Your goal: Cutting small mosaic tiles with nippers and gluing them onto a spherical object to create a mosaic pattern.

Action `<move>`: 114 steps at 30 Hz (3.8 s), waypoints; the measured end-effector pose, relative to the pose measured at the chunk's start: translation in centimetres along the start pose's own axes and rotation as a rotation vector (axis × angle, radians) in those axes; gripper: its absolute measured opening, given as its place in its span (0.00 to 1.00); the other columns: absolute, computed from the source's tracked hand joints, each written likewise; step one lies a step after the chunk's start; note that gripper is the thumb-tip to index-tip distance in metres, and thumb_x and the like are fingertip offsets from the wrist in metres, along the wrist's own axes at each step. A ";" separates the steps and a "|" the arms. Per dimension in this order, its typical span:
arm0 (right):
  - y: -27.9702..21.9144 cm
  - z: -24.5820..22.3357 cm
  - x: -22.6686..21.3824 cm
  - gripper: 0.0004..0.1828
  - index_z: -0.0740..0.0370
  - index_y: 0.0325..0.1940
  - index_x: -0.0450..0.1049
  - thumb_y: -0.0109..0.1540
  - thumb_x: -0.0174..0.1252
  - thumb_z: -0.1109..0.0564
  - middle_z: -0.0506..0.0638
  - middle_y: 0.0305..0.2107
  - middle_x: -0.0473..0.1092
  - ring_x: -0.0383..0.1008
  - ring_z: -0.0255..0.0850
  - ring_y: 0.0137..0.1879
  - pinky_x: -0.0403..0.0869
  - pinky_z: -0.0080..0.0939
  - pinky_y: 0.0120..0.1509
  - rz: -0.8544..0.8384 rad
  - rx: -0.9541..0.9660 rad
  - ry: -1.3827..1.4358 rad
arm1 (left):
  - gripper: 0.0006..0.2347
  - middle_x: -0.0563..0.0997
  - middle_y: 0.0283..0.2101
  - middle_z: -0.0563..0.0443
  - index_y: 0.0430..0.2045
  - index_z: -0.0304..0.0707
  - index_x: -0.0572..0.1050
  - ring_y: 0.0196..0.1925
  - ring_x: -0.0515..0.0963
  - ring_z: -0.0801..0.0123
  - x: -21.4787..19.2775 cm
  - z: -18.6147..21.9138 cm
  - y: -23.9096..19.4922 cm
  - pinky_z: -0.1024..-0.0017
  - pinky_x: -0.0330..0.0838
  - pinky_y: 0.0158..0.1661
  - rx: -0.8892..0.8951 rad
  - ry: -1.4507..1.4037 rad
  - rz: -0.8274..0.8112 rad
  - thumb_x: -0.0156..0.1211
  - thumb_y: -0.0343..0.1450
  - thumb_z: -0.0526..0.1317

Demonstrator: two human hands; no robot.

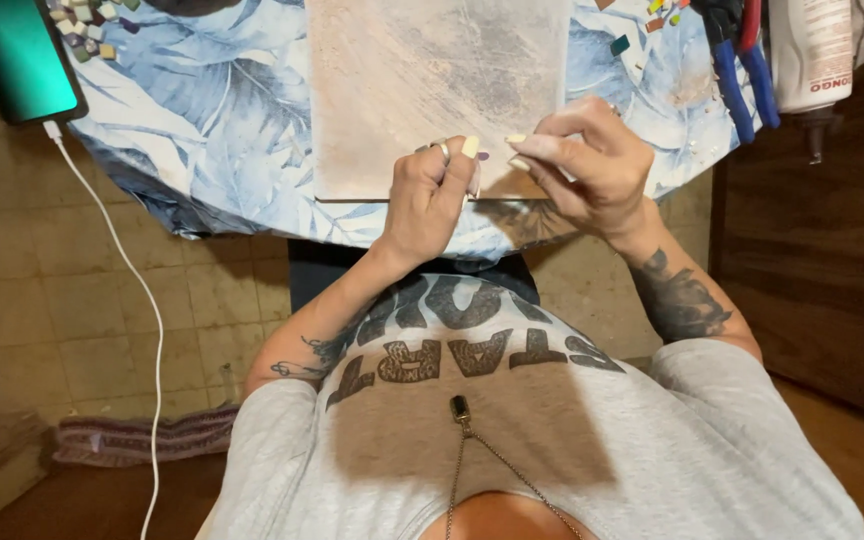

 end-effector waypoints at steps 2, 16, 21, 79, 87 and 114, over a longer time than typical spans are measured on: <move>0.2 -0.5 0.5 0.11 0.63 0.44 0.69 0.58 0.57 0.66 0.55 0.26 0.65 0.63 0.42 0.29 0.64 0.38 0.29 0.034 -0.035 -0.019 | 0.18 0.64 0.13 0.58 0.08 0.41 0.63 0.15 0.62 0.76 0.2 0.0 0.0 0.78 0.53 0.18 -0.033 -0.028 -0.003 0.34 0.69 0.48; 2.8 -1.9 0.9 0.08 0.66 0.24 0.73 0.57 0.55 0.61 0.54 0.21 0.65 0.63 0.47 0.23 0.64 0.42 0.30 0.097 -0.161 -0.082 | 0.15 0.68 0.11 0.49 0.08 0.41 0.66 0.20 0.69 0.63 -0.2 1.3 0.2 0.68 0.66 0.29 -0.195 -0.075 -0.015 0.38 0.67 0.43; 3.0 -1.9 1.2 0.07 0.67 0.24 0.72 0.57 0.55 0.62 0.54 0.21 0.65 0.63 0.47 0.23 0.64 0.43 0.29 0.097 -0.171 -0.099 | 0.16 0.69 0.12 0.49 0.08 0.40 0.66 0.21 0.71 0.60 -0.5 1.7 0.2 0.64 0.65 0.30 -0.285 -0.022 -0.037 0.38 0.66 0.46; 3.2 0.0 -3.4 0.04 0.73 0.30 0.71 0.53 0.58 0.68 0.61 0.23 0.67 0.65 0.45 0.28 0.65 0.39 0.33 -0.081 0.035 -0.049 | 0.19 0.67 0.14 0.51 0.10 0.38 0.62 0.14 0.60 0.62 -20.5 -6.4 12.8 0.66 0.48 0.35 0.941 1.185 0.601 0.27 0.72 0.40; 11.4 6.6 -3.1 0.02 0.69 0.31 0.71 0.55 0.56 0.69 0.57 0.24 0.67 0.65 0.40 0.27 0.66 0.35 0.28 -0.002 -0.283 0.130 | 0.19 0.67 0.21 0.52 0.16 0.39 0.66 0.25 0.64 0.64 -15.1 -3.3 13.7 0.72 0.57 0.29 0.388 0.201 0.711 0.27 0.69 0.49; 15.0 6.1 7.8 0.04 0.74 0.21 0.73 0.47 0.62 0.70 0.58 0.16 0.65 0.61 0.46 0.18 0.66 0.43 0.25 0.302 -0.186 0.155 | 0.23 0.60 0.06 0.54 0.06 0.39 0.62 0.07 0.63 0.78 -11.0 -6.4 12.7 0.88 0.57 0.14 -0.045 -0.646 0.541 0.26 0.69 0.52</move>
Point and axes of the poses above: each hand's wrist, its own y-axis towards the middle knuckle, its own x-axis out of the palm, z = x × y, the point moved 1 cm from there along y, towards the middle knuckle
